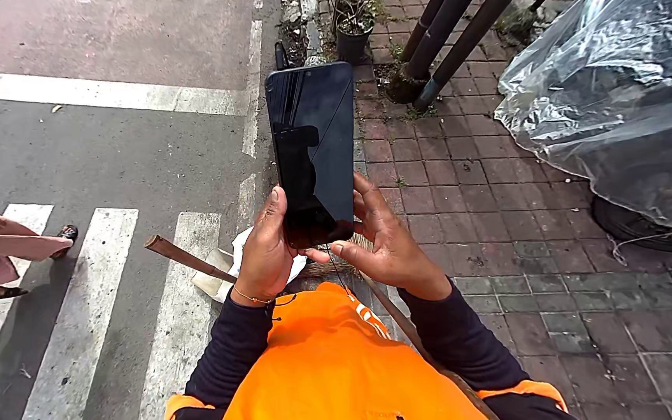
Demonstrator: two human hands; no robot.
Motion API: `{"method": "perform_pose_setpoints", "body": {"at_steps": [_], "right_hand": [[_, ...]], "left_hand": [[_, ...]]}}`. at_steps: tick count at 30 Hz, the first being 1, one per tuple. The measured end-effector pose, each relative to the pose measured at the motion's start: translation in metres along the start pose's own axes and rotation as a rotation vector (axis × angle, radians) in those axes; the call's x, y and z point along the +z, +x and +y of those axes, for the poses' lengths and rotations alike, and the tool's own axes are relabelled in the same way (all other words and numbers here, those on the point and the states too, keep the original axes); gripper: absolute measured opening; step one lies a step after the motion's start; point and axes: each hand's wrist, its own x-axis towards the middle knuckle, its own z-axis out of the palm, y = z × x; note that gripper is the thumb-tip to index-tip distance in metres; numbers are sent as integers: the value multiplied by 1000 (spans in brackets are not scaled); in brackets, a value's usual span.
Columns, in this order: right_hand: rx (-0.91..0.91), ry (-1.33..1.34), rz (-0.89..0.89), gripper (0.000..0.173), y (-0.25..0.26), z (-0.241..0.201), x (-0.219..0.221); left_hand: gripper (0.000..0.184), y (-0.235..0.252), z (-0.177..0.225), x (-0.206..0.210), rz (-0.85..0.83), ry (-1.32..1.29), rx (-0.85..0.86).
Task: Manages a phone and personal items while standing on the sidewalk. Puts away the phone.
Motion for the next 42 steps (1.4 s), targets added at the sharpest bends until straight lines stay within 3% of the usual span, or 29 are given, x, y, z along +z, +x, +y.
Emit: {"method": "perform_pose_setpoints", "body": {"at_steps": [7,14,28,33,37,42], "right_hand": [[20,-4,53,77,2,2,1],[18,41,193,48,6,2,8],[7,-9,188,54,6,2,2],[2,-6,206,58,7,5,-5],[-192,-255,399,66,9,9,-5],[-350,-540,455,37,8,13,0]], "left_hand": [[43,3,-1,0,4,29,11],[43,4,-4,-3,-38,36,18],[27,8,-11,-9,-87,-1,26],[32,11,-15,-14,-93,33,22],[31,12,-20,-11,-105,84,0],[28,11,-27,-9,-129,75,-23]]}}
